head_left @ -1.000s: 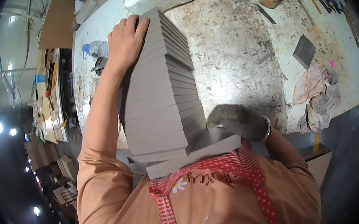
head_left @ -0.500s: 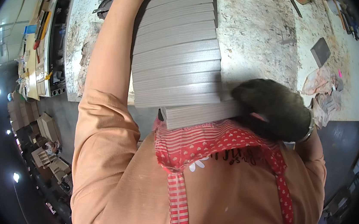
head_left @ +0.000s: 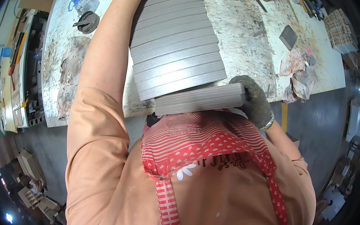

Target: The person wipes wood-textured furniture panels using a cloth, then uses a marker to draw lines on a panel before continuing to wipe and handle the pieces.

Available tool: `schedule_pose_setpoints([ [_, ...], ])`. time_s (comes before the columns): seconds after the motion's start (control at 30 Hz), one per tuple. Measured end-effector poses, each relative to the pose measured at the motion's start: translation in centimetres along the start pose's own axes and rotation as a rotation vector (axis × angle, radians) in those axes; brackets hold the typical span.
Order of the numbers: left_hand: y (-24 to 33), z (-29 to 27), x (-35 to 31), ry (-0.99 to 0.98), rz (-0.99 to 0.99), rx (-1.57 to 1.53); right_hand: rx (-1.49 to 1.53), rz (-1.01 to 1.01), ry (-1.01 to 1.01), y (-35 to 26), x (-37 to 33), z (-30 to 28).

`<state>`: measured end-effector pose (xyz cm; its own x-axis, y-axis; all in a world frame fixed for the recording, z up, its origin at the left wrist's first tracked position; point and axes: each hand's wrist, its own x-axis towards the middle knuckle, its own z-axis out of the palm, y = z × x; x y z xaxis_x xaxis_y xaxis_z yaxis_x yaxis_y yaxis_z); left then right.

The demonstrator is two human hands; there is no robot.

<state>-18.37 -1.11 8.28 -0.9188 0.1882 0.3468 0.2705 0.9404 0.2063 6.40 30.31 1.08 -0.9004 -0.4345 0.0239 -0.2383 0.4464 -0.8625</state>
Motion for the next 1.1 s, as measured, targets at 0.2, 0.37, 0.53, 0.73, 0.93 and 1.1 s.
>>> schedule_pose_setpoints([
  [0.2, 0.3, 0.1, 0.2, -0.033, 0.008, 0.045, 0.117, -0.048, 0.215, 2.5, -0.7, 7.7],
  [0.37, -0.1, 0.3, 0.4, -0.022, -0.013, 0.005, -0.311, -0.206, 0.06, 1.9, 0.3, 6.1],
  [0.53, -1.2, 0.0, 0.7, -0.085, 0.028, -0.017, -0.648, -0.314, 0.002, 1.9, 0.3, 6.4],
  [0.73, -2.1, -0.5, -0.4, -0.076, -0.003, -0.003, -0.547, -0.136, 0.049, 1.7, 0.5, 6.4],
  [0.93, -6.0, 3.1, -2.9, 0.223, -0.312, -1.177, 0.034, 0.325, 0.146, 2.6, 2.0, 9.1],
  [1.1, -2.2, 4.0, -5.3, 0.063, -0.634, -1.758, -0.211, 0.183, 0.229, 0.9, 3.3, 9.0],
])
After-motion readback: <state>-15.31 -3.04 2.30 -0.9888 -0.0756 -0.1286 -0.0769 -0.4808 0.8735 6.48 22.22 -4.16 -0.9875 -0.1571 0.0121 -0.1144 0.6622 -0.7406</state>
